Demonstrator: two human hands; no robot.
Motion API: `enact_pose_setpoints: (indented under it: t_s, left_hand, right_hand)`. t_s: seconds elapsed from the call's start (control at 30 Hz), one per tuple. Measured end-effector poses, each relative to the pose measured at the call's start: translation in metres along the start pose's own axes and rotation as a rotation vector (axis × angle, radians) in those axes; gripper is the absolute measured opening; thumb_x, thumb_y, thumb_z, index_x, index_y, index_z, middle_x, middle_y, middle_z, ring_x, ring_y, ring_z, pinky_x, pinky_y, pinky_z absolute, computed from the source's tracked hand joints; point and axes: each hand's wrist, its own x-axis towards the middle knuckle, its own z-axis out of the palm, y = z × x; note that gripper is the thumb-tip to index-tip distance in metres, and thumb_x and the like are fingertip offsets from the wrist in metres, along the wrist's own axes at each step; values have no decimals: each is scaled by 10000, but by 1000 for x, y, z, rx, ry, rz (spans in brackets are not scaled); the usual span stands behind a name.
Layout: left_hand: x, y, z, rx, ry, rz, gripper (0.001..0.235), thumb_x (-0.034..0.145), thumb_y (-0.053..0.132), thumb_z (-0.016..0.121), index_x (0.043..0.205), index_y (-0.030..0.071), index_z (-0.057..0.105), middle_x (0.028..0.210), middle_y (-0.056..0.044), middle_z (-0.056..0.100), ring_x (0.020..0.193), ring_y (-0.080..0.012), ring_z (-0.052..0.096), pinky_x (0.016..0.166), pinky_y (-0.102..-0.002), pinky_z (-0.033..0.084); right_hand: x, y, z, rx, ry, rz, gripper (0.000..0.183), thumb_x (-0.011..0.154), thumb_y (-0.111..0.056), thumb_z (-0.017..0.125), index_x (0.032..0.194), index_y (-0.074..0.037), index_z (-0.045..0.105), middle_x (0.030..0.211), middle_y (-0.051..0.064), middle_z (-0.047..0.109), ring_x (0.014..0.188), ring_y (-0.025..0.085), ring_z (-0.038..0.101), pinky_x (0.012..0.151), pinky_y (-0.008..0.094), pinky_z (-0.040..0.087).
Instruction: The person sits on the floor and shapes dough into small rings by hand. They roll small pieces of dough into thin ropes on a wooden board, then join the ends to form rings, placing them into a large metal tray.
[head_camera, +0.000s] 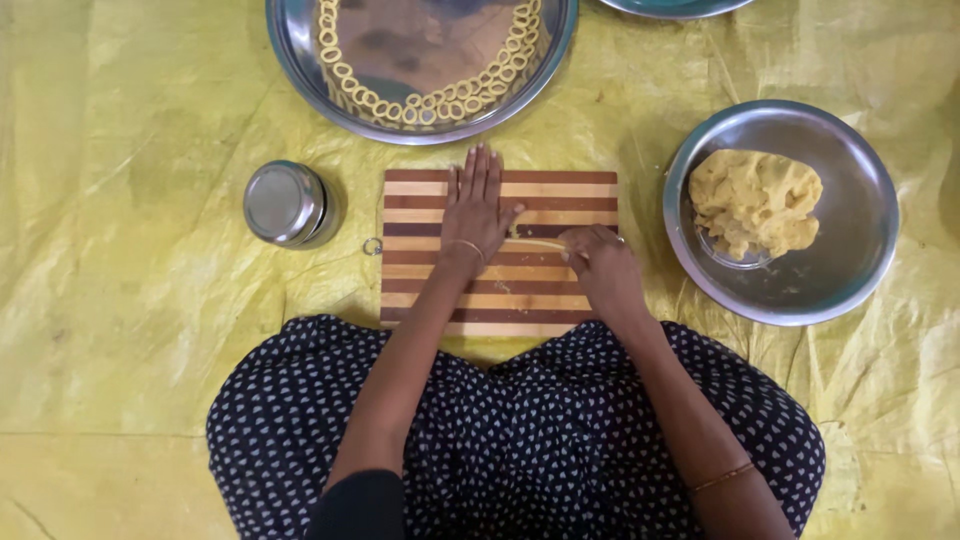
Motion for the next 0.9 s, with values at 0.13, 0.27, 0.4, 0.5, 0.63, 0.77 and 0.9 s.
enact_pose_setpoints:
  t_s: [0.13,0.27,0.4,0.5,0.63,0.77,0.9]
  left_hand:
    - [24,-6,-4,-53,-2,41,845,1054,618,251,1631,31,57,1713,-127,56,1585,-252,-2,1299,-478,28]
    - [15,-5,-6,-46,66,105,855,1034,603,270,1627,26,52,1716,-153,25,1581,-256,-8,1287,-453,30]
    - [-21,2,-6,29,-87,162,877,1018,620,278,1601,16,25,1697,-141,-8,1565,-258,-35,1264,-446,12]
    - [-56,2,-6,-6,-120,195,876,1024,606,295,1605,9,25,1703,-146,-8,1571,-257,-35,1271,-444,9]
    - [-79,12,-4,-59,-59,169,871,1031,589,319,1614,10,29,1708,-164,-5,1577,-271,-33,1271,-466,10]
    - [-80,38,-1,-150,-56,108,882,1029,583,331,1610,-1,16,1701,-175,-21,1571,-279,-51,1258,-482,-5]
    - [-50,55,-4,-91,-72,13,880,1024,586,318,1602,-2,10,1700,-161,-31,1567,-260,-67,1258,-477,-15]
  right_hand:
    - [4,3,-2,-26,-38,62,219,866,-87,734,1084,-78,736,1002,128,708,884,312,701,771,429,551]
    - [5,5,-4,-15,-41,63,208,879,-94,721,1087,-79,726,1019,122,707,882,298,710,760,427,556]
    - [4,5,-4,-25,-39,73,200,895,-93,696,1093,-90,725,1022,122,705,864,290,719,750,428,560]
    - [1,4,-6,-39,-51,85,205,898,-111,701,1101,-88,727,1013,128,705,853,299,713,745,437,555]
    - [-1,3,-10,-16,-14,22,205,899,-92,695,1099,-63,724,1022,137,709,865,289,716,754,420,563]
    - [-3,6,-10,7,9,25,189,904,-82,691,1087,-41,718,1031,140,716,858,277,718,758,402,568]
    - [2,10,-8,5,24,13,198,892,-72,703,1086,-38,719,1030,134,720,868,267,720,765,395,569]
